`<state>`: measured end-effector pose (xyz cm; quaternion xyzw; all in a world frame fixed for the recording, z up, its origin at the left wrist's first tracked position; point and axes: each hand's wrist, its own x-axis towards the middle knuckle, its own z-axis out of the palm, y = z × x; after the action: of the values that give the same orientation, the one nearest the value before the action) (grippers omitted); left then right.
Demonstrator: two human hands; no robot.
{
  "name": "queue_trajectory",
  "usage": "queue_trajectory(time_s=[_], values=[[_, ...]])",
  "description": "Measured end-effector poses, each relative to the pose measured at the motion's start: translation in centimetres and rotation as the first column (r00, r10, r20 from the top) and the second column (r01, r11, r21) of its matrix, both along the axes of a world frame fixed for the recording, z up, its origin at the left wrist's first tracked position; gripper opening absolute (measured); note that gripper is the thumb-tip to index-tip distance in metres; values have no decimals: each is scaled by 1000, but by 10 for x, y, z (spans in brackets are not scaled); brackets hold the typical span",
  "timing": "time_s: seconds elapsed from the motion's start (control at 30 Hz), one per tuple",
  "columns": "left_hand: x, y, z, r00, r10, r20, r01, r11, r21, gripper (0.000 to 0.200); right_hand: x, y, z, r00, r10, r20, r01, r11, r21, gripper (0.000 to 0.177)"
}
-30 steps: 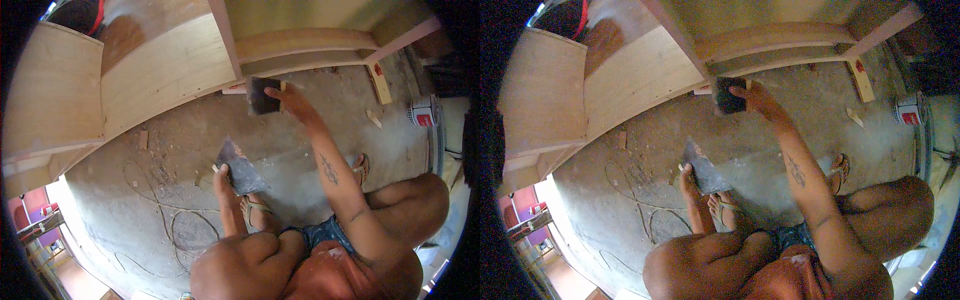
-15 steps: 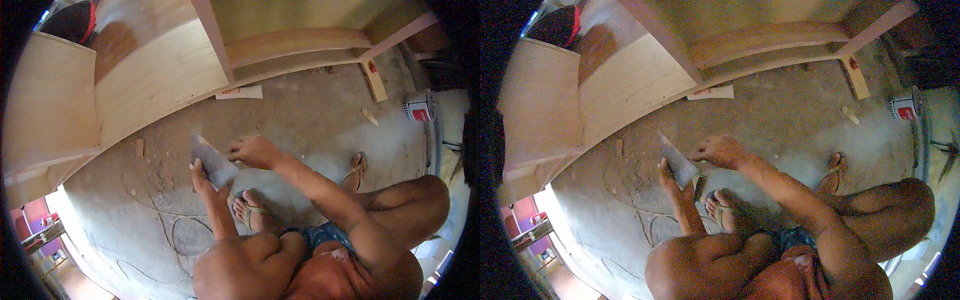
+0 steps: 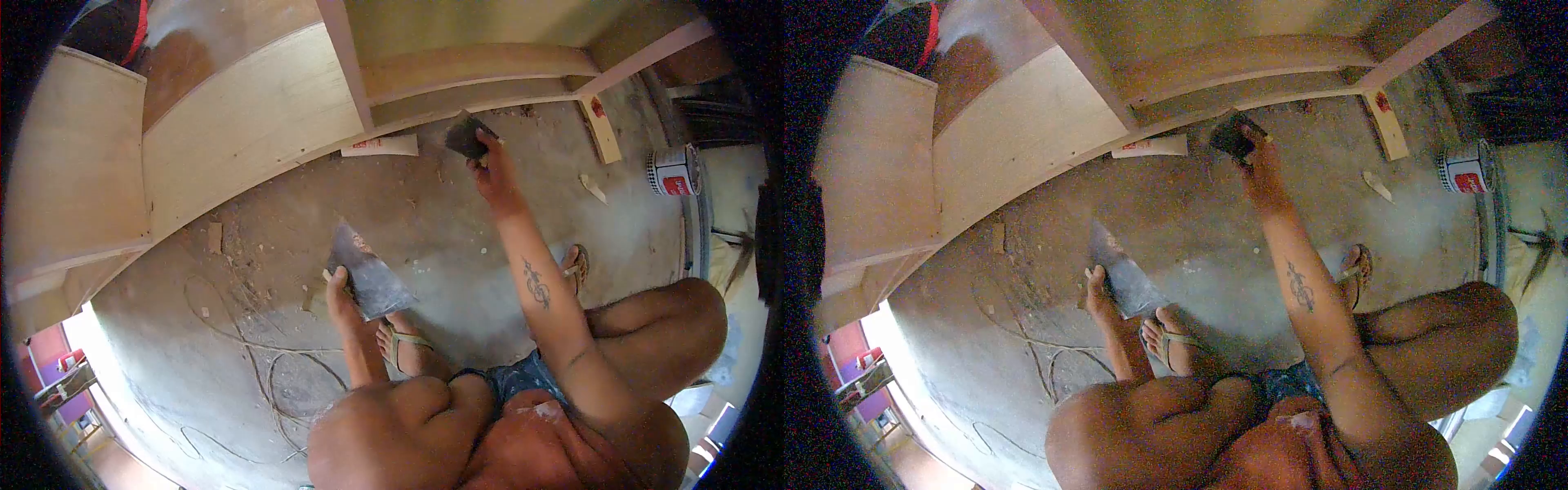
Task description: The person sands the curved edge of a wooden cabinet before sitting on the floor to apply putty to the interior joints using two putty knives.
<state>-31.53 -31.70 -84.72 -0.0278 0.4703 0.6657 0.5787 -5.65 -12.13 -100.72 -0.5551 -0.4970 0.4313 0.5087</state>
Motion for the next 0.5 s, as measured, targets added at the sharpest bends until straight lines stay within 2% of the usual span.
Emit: queue_trajectory(time_s=[0.07,0.1,0.13,0.17,0.2,0.27,0.3,0.33,0.37,0.4,0.43,0.47,0.5], values=[[4,0,5,997,26,-71,-29,999,-45,37,-12,10,37,945,-124,-303,20,945,-327,41],[2,-2,4,997,27,-76,-31,998,-48,37,-16,4,44,944,-124,-307,17,944,-330,41],[-1,-4,1,999,1,-39,-1,1000,4,37,-18,-6,45,982,-33,187,18,996,83,39],[-2,-5,-2,1000,-29,-3,29,998,59,37,-20,-11,48,765,-145,628,-185,884,430,38],[-3,-6,-4,1000,-30,-4,30,998,58,37,-25,-10,42,766,-146,627,-183,884,430,38],[-2,-6,-4,999,30,16,-30,1000,0,32,-39,-9,30,797,-90,598,-69,969,238,40],[-4,-8,-4,1000,27,12,-27,1000,-3,32,-42,-8,27,799,-90,595,-66,970,235,40],[-6,-10,-5,999,23,43,-23,1000,3,31,-53,-4,50,973,-199,-113,179,970,-167,41],[-7,-10,-5,997,19,75,-20,1000,12,30,-57,-1,60,569,-506,-648,50,808,-587,43],[-7,-9,-5,997,18,75,-19,1000,13,30,-56,-6,58,569,-506,-648,52,809,-586,43],[-6,-10,-4,997,43,66,-43,999,0,29,-54,-15,44,952,-240,-191,181,942,-282,38],[-5,-10,-4,996,67,56,-66,998,-14,29,-52,-22,31,896,-75,438,60,997,47,33],[-5,-11,-5,996,64,56,-63,998,-14,29,-53,-17,15,896,-77,438,64,997,46,33]])
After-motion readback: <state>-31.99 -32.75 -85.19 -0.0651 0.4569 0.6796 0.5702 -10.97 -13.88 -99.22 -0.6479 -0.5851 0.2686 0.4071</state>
